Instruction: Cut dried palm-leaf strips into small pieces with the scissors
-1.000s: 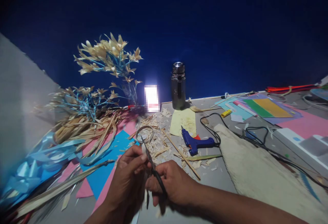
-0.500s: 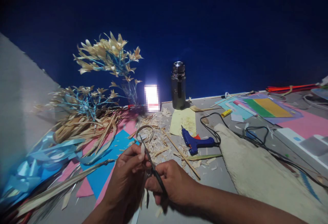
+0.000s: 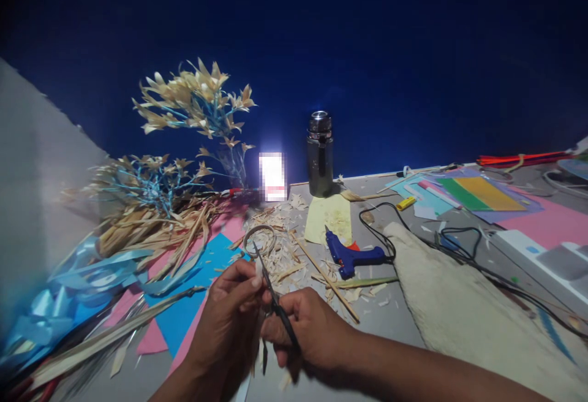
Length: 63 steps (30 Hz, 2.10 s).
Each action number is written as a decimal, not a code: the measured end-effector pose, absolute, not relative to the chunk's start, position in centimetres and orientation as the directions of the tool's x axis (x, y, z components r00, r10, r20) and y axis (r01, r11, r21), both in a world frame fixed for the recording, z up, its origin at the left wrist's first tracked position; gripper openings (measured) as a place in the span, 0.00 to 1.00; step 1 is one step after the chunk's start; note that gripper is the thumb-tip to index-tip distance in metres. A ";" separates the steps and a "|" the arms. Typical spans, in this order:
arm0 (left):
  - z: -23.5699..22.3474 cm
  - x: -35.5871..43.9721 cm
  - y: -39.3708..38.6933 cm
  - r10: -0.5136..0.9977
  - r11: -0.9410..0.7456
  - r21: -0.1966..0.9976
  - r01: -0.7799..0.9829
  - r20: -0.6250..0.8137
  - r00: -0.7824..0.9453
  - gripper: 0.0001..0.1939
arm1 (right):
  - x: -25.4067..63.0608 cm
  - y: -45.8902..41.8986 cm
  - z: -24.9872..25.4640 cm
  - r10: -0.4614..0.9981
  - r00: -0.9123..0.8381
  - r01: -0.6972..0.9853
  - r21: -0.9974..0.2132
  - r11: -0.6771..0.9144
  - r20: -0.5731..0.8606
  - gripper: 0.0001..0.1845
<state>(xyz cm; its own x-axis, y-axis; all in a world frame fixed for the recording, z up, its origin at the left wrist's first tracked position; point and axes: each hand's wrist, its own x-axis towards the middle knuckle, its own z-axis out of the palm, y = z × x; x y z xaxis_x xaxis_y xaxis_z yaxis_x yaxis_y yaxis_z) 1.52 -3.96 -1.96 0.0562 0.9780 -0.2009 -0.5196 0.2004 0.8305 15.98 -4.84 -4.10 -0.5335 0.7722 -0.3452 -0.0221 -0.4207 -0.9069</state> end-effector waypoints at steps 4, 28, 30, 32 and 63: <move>-1.9 1.6 -4.0 0.978 0.199 0.834 -0.515 -0.199 0.055 0.11 | 16.0 -4.8 -4.1 0.772 -0.543 -0.019 -0.913 -0.406 -0.332 0.18; -1.9 1.3 -3.9 0.980 0.196 0.841 -0.504 -0.187 0.068 0.09 | 15.9 -5.0 -4.9 0.777 -0.525 -0.066 -0.893 -0.444 -0.347 0.16; -1.8 1.2 -3.9 0.981 0.191 0.840 -0.509 -0.182 0.067 0.09 | 16.0 -5.0 -4.9 0.771 -0.531 -0.064 -0.891 -0.449 -0.350 0.17; -1.8 1.0 -3.9 0.982 0.189 0.831 -0.523 -0.176 0.076 0.08 | 16.1 -4.9 -4.8 0.764 -0.545 -0.054 -0.895 -0.442 -0.345 0.18; -3.0 1.0 -3.6 0.900 0.372 0.862 -0.344 -0.244 0.362 0.07 | 18.2 -2.9 -1.4 0.945 -0.244 -0.302 -0.909 -0.286 -0.216 0.22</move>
